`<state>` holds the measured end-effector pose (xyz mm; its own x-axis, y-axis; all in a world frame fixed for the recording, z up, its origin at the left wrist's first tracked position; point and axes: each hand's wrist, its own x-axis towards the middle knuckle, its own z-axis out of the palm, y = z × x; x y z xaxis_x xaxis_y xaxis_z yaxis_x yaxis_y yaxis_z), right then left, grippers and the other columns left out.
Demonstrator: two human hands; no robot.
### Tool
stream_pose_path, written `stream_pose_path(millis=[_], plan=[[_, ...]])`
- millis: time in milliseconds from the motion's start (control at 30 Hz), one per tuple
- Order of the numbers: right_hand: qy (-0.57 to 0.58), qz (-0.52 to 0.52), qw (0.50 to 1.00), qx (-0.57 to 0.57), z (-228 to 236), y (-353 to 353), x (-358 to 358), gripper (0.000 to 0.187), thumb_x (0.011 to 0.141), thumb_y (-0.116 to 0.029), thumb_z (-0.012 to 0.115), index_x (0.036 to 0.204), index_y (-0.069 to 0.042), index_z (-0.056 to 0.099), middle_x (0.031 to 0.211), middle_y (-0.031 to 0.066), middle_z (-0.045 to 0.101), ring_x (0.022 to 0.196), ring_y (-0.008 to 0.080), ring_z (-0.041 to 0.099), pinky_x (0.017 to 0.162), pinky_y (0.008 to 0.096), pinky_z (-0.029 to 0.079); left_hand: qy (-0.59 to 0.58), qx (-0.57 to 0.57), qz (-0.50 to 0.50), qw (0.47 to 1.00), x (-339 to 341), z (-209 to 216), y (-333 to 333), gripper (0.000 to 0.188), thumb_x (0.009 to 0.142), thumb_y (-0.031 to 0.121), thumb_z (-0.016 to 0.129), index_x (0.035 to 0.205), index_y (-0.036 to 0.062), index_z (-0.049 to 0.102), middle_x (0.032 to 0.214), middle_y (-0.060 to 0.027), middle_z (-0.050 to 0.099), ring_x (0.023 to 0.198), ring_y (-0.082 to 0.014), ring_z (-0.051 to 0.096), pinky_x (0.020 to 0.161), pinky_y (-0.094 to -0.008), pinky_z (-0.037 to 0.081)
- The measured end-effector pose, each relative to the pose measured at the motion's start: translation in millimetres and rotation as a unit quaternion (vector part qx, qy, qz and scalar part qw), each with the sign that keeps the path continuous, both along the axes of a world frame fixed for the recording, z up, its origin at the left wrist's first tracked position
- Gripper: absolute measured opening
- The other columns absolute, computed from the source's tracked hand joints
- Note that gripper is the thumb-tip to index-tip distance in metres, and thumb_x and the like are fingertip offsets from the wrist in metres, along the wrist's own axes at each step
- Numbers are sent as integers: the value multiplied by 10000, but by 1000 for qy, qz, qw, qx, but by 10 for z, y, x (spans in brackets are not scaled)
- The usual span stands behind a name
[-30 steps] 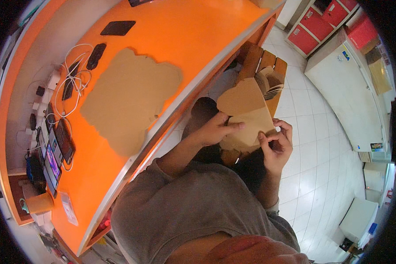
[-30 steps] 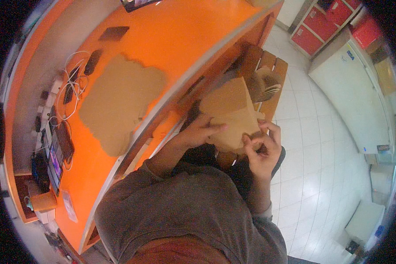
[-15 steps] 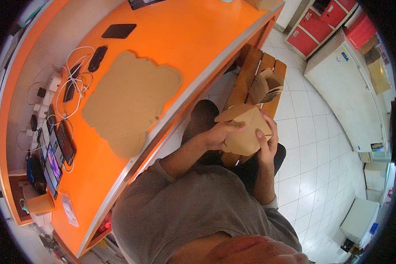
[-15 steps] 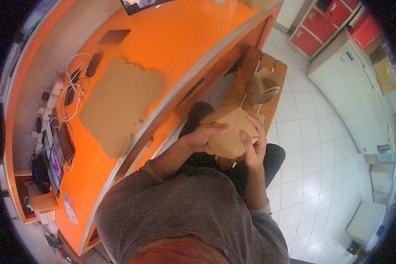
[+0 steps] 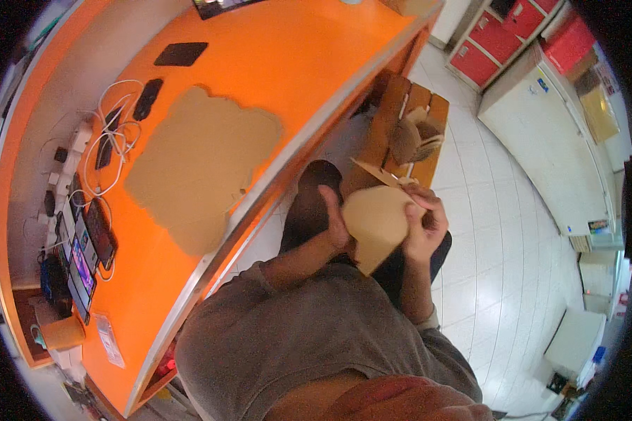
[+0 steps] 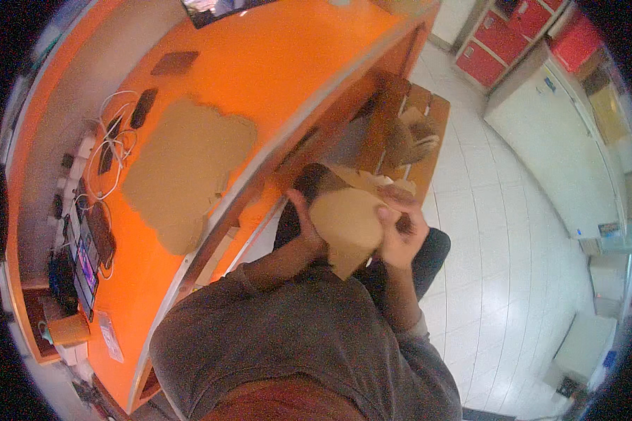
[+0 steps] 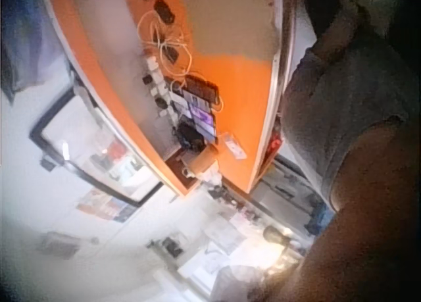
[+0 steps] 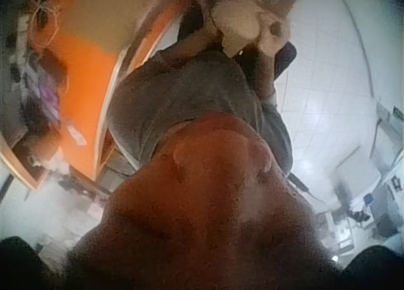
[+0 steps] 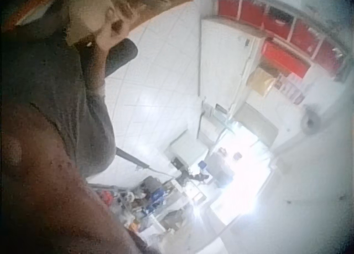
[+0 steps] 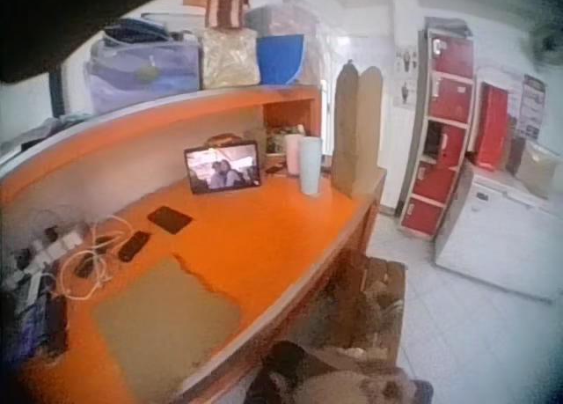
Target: The person sits on a wooden bench and folds flat cardboard pieces into small, open-top boxes by hand. They repeatedly pick up a flat piece, fold the sides up, and tuck the flaps into slots to form the box shape, stacking the finished boxes on their lap.
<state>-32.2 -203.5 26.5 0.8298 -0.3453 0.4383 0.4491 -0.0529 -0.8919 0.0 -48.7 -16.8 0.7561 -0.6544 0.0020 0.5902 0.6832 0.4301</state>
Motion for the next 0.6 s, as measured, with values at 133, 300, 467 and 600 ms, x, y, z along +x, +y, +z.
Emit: stream_pose_path(millis=[133,300,467,600], plan=[[43,-88,995,10,1,32,115,102,882,-31,673,969,10,638,1062,140,658,1019,220,604,922,360,461,-10,75,0,997,-137,61,70,1354,502,1027,238,1446,64,345,1455,-135,432,1304,-280,443,1100,-446,342],[58,-226,970,65,102,-9,221,94,934,-58,627,998,9,637,1037,134,675,961,153,617,875,303,480,-393,381,-86,833,122,254,-29,691,799,464,760,1291,30,541,1286,-110,598,1186,-187,554,1017,-391,429],[-25,-291,920,-261,314,-51,161,322,736,-127,795,1011,-13,673,1047,111,694,1211,317,516,1049,443,355,-338,405,51,848,181,141,-30,389,830,176,748,1150,-9,627,1100,-96,680,1034,-164,624,907,-342,485],[-64,37,898,-435,244,-272,116,299,726,-147,796,1007,-60,741,1105,70,695,1210,345,524,1037,480,379,-356,412,33,838,383,270,135,304,858,188,716,1071,-23,666,1003,-83,707,973,-149,635,871,-335,495]])
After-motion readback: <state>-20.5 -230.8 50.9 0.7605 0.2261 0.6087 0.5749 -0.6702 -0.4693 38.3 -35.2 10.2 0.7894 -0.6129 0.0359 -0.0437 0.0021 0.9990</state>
